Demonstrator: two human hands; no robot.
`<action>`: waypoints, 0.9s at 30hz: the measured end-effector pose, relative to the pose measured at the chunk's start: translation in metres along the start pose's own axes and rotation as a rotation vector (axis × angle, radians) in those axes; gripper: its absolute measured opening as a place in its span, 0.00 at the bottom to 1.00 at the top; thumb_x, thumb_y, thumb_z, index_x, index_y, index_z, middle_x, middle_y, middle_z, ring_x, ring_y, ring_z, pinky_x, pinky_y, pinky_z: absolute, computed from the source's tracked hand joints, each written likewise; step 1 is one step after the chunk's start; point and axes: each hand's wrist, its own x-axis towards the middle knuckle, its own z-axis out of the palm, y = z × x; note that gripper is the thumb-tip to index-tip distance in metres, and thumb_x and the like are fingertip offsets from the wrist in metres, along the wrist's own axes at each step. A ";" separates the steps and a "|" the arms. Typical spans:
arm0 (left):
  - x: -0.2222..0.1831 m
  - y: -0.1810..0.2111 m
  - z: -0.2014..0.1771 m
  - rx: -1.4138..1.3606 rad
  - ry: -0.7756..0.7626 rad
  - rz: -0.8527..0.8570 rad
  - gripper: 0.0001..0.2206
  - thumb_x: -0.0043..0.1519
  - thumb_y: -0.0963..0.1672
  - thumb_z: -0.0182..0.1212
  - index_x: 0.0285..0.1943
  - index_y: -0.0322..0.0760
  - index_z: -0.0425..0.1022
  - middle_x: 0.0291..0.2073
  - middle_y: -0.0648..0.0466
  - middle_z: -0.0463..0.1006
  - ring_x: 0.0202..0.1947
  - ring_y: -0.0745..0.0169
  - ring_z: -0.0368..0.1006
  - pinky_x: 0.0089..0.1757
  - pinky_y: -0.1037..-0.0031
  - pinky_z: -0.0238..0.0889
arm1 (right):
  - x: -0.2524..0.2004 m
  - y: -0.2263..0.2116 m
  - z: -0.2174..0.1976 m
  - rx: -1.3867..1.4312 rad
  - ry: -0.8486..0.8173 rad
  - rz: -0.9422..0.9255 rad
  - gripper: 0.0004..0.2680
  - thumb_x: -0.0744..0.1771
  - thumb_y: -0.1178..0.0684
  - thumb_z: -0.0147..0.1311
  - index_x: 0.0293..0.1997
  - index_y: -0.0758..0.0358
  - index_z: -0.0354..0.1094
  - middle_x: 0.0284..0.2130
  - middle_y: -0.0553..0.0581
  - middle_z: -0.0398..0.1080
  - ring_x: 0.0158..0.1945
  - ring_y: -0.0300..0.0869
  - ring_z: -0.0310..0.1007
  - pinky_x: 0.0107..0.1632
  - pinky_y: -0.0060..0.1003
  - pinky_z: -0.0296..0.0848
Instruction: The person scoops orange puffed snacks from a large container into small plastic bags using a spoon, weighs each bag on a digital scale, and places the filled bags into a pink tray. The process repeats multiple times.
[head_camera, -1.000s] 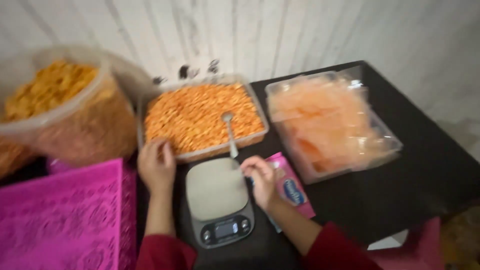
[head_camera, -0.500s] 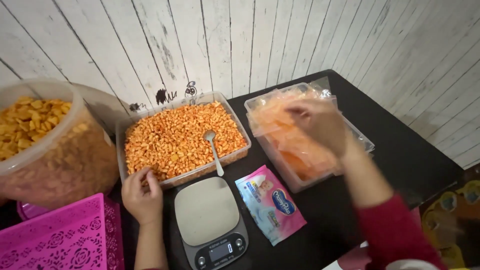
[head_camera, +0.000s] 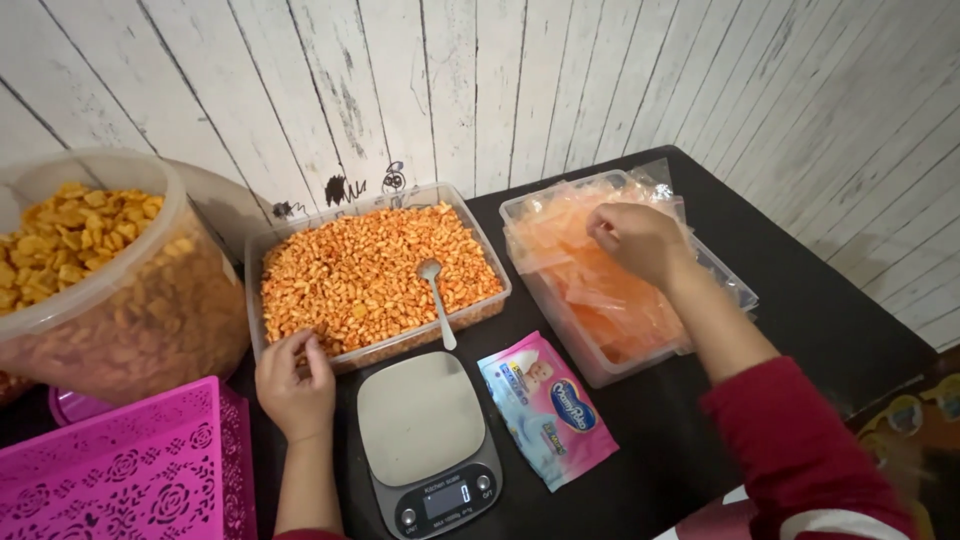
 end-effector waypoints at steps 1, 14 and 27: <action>0.001 0.001 -0.001 0.004 0.001 -0.002 0.04 0.62 0.38 0.67 0.44 0.39 0.82 0.36 0.52 0.79 0.37 0.49 0.76 0.42 0.65 0.68 | 0.003 0.005 0.002 0.000 -0.001 -0.004 0.06 0.67 0.42 0.50 0.45 0.42 0.70 0.42 0.46 0.77 0.52 0.42 0.75 0.55 0.37 0.73; 0.006 0.007 -0.005 -0.001 -0.014 -0.011 0.04 0.62 0.38 0.67 0.43 0.38 0.81 0.35 0.52 0.78 0.36 0.50 0.76 0.41 0.66 0.68 | -0.052 -0.027 -0.071 0.182 -0.124 -0.133 0.13 0.58 0.46 0.62 0.45 0.42 0.76 0.45 0.44 0.77 0.50 0.43 0.75 0.51 0.39 0.75; 0.008 0.009 -0.007 -0.010 -0.024 -0.005 0.05 0.62 0.37 0.66 0.44 0.38 0.81 0.35 0.51 0.78 0.36 0.48 0.75 0.41 0.64 0.67 | -0.053 -0.019 -0.060 0.319 -0.068 0.145 0.07 0.68 0.49 0.52 0.50 0.49 0.73 0.37 0.55 0.79 0.46 0.52 0.78 0.48 0.45 0.75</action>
